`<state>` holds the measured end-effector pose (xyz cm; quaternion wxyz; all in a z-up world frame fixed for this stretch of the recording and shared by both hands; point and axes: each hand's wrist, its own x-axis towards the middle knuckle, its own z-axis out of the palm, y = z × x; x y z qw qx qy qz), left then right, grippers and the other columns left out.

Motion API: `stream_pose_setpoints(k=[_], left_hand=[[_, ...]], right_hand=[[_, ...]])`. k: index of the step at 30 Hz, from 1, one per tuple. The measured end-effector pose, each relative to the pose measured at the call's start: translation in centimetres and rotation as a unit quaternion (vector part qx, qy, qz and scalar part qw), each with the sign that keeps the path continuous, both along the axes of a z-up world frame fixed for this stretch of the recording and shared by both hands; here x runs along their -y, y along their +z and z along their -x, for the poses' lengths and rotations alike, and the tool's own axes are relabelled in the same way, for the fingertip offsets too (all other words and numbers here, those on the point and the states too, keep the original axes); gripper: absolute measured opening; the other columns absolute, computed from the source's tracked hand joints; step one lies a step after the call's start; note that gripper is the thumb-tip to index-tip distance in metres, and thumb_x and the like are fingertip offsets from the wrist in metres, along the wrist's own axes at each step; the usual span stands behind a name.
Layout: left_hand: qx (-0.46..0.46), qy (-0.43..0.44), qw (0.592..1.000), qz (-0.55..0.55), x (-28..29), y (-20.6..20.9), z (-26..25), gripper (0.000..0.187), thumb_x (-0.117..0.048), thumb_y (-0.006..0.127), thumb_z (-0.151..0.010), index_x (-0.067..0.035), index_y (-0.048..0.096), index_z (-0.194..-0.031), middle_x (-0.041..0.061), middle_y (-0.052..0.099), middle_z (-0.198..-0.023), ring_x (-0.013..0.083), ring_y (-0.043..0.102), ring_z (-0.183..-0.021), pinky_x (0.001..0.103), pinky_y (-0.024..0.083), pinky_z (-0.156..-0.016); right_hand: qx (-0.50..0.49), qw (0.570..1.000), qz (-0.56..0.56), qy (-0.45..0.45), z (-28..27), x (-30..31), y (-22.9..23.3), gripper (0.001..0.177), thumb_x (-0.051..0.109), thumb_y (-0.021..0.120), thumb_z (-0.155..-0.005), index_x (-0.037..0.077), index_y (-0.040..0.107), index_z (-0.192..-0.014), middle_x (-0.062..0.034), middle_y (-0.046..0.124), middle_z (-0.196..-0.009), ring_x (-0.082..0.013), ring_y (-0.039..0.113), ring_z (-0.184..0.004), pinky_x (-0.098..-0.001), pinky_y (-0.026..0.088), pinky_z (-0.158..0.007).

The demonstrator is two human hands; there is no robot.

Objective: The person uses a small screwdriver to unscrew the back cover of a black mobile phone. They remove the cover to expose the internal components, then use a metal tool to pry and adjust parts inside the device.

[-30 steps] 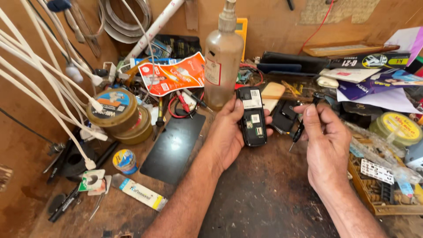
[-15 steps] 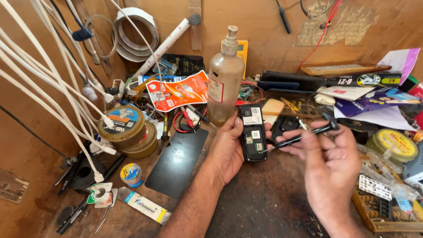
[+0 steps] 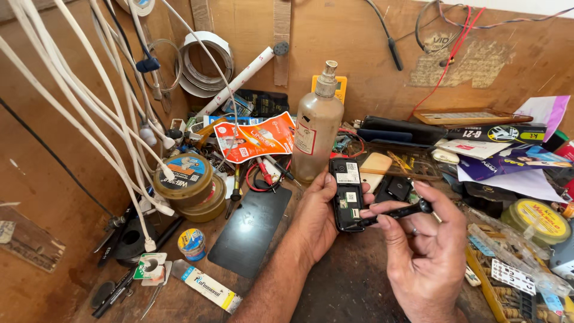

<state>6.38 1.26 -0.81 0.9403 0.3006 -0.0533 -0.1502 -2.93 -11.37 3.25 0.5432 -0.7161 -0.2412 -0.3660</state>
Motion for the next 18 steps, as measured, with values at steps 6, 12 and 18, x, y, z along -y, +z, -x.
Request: stream_pose_setpoints(k=[6, 12, 18], left_hand=[[0.003, 0.005, 1.0, -0.009, -0.03, -0.04, 0.08, 0.038, -0.032, 0.033, -0.111, -0.008, 0.051, -0.134, 0.019, 0.071, -0.113, 0.0279, 0.073, -0.095, 0.041, 0.063, -0.078], [0.006, 0.011, 1.0, -0.008, 0.21, 0.0, 0.04, 0.037, -0.032, 0.033, -0.11, -0.01, 0.052, -0.134, 0.019, 0.071, -0.112, 0.0273, 0.073, -0.093, 0.039, 0.063, -0.078], [0.004, 0.019, 1.0, -0.019, 0.32, 0.16, -0.09, 0.038, -0.03, 0.031, -0.112, -0.008, 0.052, -0.135, 0.019, 0.072, -0.11, 0.0253, 0.073, -0.09, 0.039, 0.062, -0.079]], right_hand=[[-0.001, 1.0, 0.012, -0.001, -0.21, 0.09, -0.84, 0.055, -0.011, 0.061, -0.096, -0.003, 0.033, -0.143, -0.0237, 0.073, -0.107, -0.0243, 0.075, -0.099, -0.0329, 0.062, -0.09], [0.027, 0.998, 0.048, -0.032, -0.39, 0.09, -1.0, 0.056, -0.011, 0.068, -0.091, -0.003, 0.044, -0.141, -0.0209, 0.072, -0.109, -0.0215, 0.076, -0.1, -0.0316, 0.065, -0.083], [0.087, 0.988, 0.111, -0.055, -0.79, -0.53, -0.54, 0.06, -0.006, 0.082, -0.079, -0.002, 0.055, -0.133, -0.0212, 0.069, -0.124, -0.0194, 0.073, -0.103, -0.0317, 0.062, -0.089]])
